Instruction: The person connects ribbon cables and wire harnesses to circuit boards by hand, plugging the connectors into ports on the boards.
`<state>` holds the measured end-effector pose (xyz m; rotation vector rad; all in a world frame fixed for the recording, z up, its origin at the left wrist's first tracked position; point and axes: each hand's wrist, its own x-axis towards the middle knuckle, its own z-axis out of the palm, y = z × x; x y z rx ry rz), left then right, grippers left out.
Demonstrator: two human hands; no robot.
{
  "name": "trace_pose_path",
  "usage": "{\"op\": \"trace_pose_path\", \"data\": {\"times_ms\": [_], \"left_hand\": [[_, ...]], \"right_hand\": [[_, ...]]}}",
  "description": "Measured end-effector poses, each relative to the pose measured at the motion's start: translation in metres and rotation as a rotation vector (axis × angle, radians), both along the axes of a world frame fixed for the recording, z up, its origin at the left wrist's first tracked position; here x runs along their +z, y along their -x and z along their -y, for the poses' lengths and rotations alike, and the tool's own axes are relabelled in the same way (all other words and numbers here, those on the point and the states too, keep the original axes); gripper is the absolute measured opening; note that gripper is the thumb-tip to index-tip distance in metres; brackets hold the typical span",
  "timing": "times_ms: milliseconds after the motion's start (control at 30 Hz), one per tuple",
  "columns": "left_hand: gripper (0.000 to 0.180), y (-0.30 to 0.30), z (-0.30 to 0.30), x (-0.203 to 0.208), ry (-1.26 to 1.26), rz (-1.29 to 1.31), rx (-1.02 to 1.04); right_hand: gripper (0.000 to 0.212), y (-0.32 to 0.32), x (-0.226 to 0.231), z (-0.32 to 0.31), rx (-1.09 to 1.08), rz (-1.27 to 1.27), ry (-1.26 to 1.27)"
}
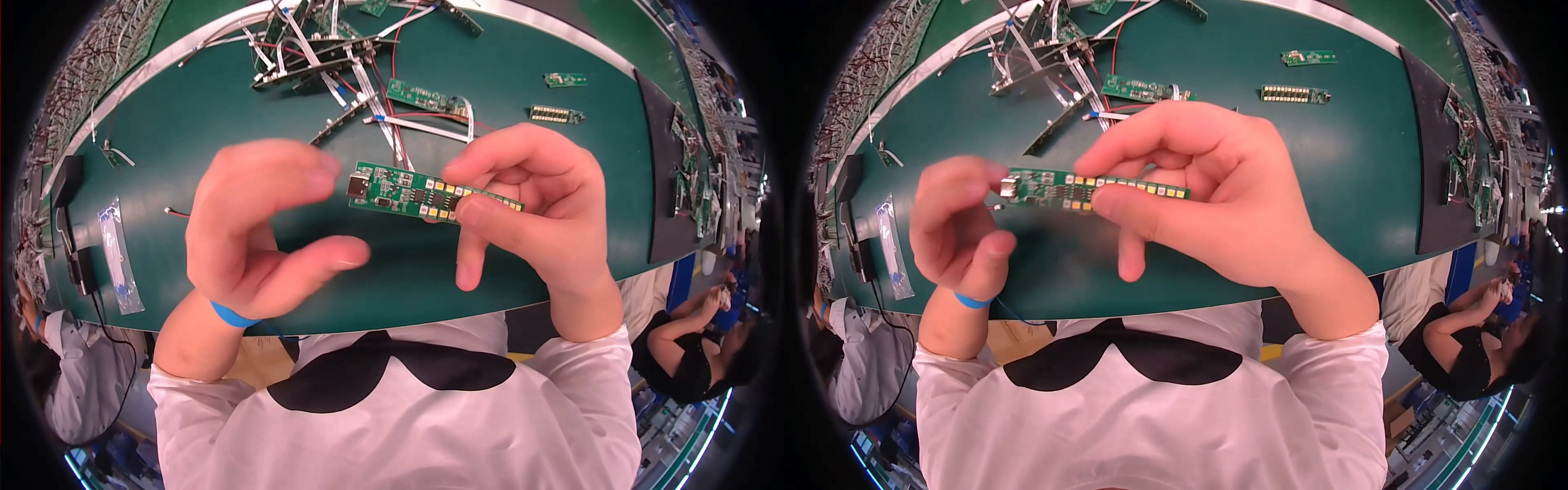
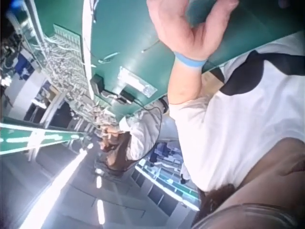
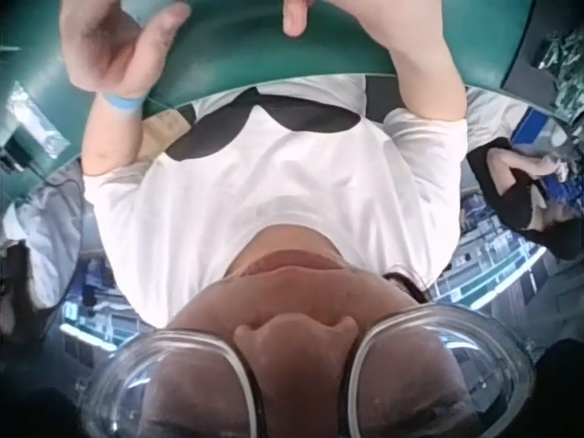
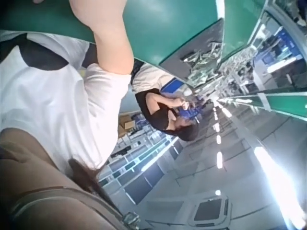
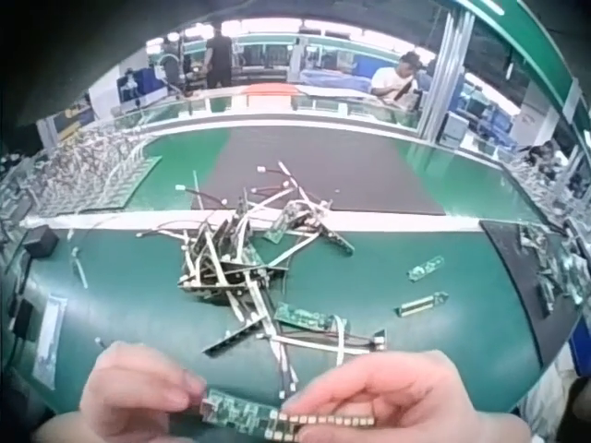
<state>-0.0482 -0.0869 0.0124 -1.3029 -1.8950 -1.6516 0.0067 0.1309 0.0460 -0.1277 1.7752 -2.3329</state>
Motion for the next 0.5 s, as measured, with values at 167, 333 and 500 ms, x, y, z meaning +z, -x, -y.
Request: {"op": "trace_pose_path", "data": {"times_ms": [167,333,500], "left_hand": [[0.035,-0.009,-0.001,-0.007,0.011,0.54,-0.203],[0.042,-0.007,0.001,-0.011,-0.021,0.42,-0.262],[0.031,-0.013,0.0,-0.01,-0.049,0.551,-0.279]], "right_hand": [[0.025,0.0,-0.012,0.001,-0.075,-0.574,-0.5],[0.029,0.009,-0.023,-0.006,-0.062,-1.075,-0.634],[0.025,0.012,-0.028,-0.006,-0.095,-1.14,-0.706]]}}
